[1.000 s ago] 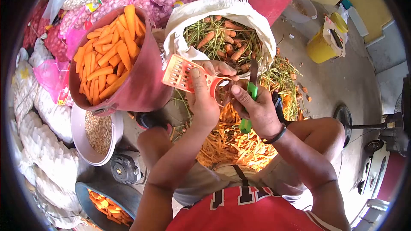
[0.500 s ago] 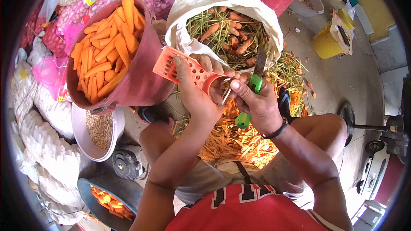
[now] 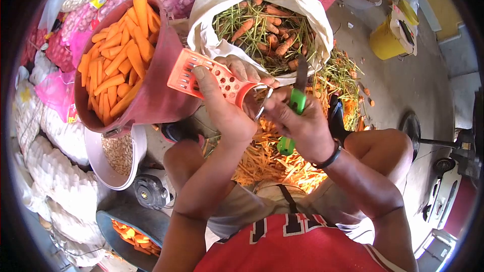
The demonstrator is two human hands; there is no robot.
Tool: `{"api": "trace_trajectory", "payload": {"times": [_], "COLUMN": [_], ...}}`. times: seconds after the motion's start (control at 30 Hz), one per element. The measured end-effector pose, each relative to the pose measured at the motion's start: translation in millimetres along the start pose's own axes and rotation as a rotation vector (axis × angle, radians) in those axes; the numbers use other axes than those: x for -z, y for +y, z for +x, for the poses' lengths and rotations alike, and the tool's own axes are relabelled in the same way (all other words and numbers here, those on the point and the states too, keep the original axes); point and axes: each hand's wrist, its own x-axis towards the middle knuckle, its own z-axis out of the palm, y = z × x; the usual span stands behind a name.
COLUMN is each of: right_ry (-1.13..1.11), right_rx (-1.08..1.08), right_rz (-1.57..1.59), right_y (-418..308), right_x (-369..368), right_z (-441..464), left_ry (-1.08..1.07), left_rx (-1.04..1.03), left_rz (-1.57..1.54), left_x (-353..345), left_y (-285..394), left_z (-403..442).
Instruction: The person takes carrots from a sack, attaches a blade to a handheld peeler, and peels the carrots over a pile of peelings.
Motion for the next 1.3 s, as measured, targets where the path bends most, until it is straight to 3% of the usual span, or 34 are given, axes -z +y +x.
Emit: {"api": "trace_trajectory", "payload": {"times": [0.07,0.2,0.5,0.6,0.7,0.8,0.83,0.93,1.07,1.2,1.3], "right_ry": [-0.023,-0.061,-0.046,0.007,-0.034,-0.035,-0.107,-0.208,-0.086,-0.014,0.041], "right_rx": [0.068,0.009,0.102,0.219,0.179,0.176,0.156,0.259,0.215,0.411,0.430], "right_rz": [-0.064,0.112,-0.122,-0.346,-0.440,-0.365,-0.171,-0.301,-0.459,-0.466,-0.491], "right_y": [11.5,14.7,11.0,19.0,19.4,18.9,19.2,19.4,12.1,19.6,18.1], "right_x": [-8.7,-7.9,-6.6,-3.7,0.5,6.0,1.8,3.9,-3.8,-10.2,-9.4], "right_z": [-6.8,-8.0,-8.1,-9.5,-8.9,-4.4,-5.3,-3.7,-3.5,5.9,9.6], "left_ry": [0.009,-0.041,-0.094,-0.070,-0.070,-0.027,-0.027,-0.015,-0.021,0.024,0.000], "left_rx": [-0.009,-0.015,-0.013,0.020,0.015,0.015,0.031,0.049,0.059,0.094,0.098], "left_rz": [0.028,0.038,0.075,-0.002,-0.036,-0.026,-0.053,-0.087,-0.068,-0.116,-0.128], "left_x": [0.2,2.7,5.1,-1.3,2.9,1.7,1.7,1.4,4.3,6.5,7.5], "left_y": [-0.2,-1.5,-1.3,7.3,13.6,19.5,21.0,25.4,27.8,25.0,23.6], "left_z": [0.9,2.3,3.1,5.6,12.0,10.7,10.8,12.2,13.2,14.0,15.5]}}
